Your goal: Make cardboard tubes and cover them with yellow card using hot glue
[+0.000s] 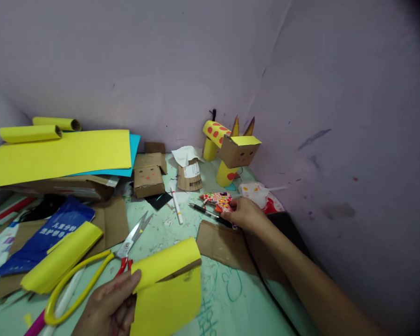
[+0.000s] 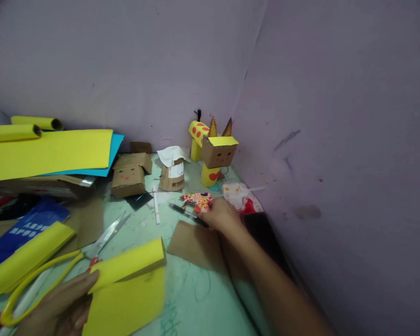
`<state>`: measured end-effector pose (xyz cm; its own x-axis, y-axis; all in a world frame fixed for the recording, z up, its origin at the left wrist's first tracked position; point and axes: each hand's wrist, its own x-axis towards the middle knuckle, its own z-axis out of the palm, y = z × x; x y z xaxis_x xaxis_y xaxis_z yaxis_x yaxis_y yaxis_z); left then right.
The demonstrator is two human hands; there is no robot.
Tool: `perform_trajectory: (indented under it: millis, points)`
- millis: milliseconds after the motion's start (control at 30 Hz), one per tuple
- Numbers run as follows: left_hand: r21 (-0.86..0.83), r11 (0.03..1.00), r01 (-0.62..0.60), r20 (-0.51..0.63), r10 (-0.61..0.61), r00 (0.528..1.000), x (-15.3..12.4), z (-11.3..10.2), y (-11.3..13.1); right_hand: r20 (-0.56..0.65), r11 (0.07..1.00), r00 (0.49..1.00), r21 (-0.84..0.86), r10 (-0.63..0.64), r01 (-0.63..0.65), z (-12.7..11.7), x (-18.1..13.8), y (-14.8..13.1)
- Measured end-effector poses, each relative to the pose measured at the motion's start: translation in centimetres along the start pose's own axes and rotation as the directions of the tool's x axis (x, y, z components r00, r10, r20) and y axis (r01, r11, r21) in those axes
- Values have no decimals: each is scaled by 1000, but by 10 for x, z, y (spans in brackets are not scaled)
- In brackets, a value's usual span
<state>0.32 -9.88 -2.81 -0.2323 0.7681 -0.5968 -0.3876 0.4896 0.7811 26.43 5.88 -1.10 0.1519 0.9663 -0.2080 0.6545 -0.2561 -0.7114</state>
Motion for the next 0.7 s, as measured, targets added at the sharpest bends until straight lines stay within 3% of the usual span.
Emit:
perform_trajectory:
  millis: [100, 167, 333, 433, 533, 700]
  points:
    - [-147, 984, 103, 4, -104, 995, 1, -2, 2, 99, 984, 993, 159, 64, -79, 4, 1, 0]
    - [-167, 981, 102, -3, -104, 995, 0, -3, 3, 144, 948, 987, 297, 74, -114, 4, -3, -3]
    - [-165, 982, 87, -17, -91, 996, 0, 3, 7, 181, 824, 983, 559, -21, -85, -2, -39, -15]
    - [-167, 985, 54, -11, -56, 998, -1, 7, 7, 220, 733, 972, 673, -79, -93, -6, -69, -9]
    - [-121, 993, 11, -10, -12, 1000, -4, 10, 6, 208, 805, 966, 594, -154, 0, -4, -100, 7]
    - [50, 997, -58, 6, 58, 998, -8, 12, 2, 105, 887, 994, 461, -26, -26, 14, -145, 22]
